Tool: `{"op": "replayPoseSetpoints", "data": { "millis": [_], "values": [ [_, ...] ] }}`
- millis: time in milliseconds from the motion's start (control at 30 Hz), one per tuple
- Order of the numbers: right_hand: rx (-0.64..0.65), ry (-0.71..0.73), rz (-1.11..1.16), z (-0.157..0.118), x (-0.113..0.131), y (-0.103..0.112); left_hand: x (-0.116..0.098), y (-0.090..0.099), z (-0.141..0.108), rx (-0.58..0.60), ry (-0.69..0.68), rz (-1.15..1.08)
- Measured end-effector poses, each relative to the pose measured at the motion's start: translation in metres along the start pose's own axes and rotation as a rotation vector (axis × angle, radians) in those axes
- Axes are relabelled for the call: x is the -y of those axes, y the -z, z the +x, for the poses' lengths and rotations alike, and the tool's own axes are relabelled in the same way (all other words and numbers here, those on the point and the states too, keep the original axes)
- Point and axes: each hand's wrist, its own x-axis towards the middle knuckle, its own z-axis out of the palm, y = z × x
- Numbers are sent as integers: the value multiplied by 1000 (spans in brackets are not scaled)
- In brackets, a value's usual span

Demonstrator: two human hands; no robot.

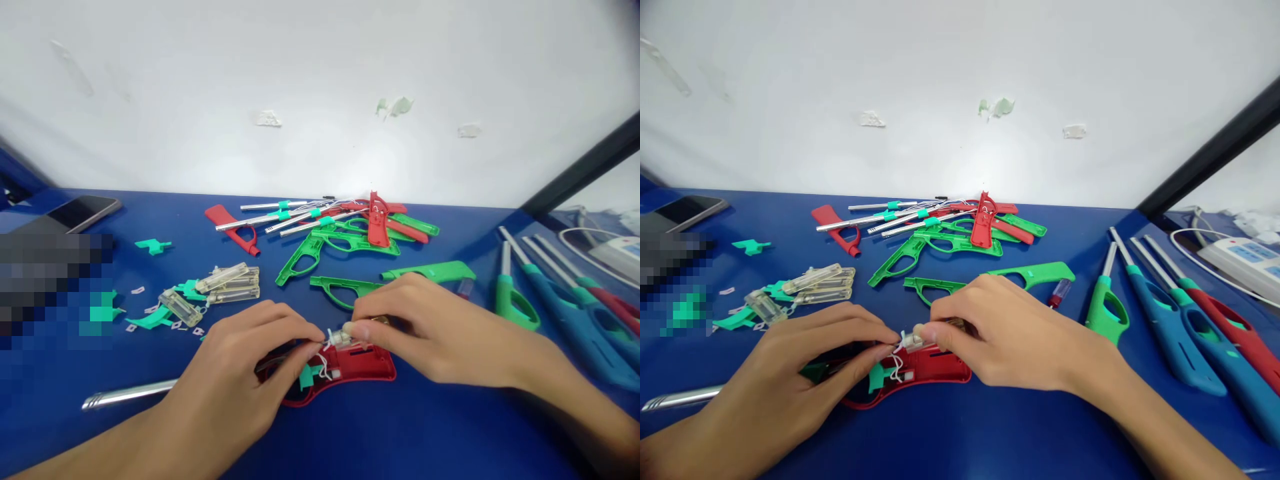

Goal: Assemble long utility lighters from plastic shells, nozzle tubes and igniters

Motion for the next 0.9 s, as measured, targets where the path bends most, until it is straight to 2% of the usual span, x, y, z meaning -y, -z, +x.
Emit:
{"op": "replayPoseSetpoints", "data": {
  "millis": [333, 600, 900],
  "values": [
    [-71, 25, 34, 0, 4, -4, 0, 0, -2, -30, 7, 25],
    [-61, 47, 70, 3, 5, -8, 3, 1, -2, -35, -17, 30],
    [-80, 41, 59, -3, 5, -2, 3, 0, -2, -42, -33, 65]
  ]
}}
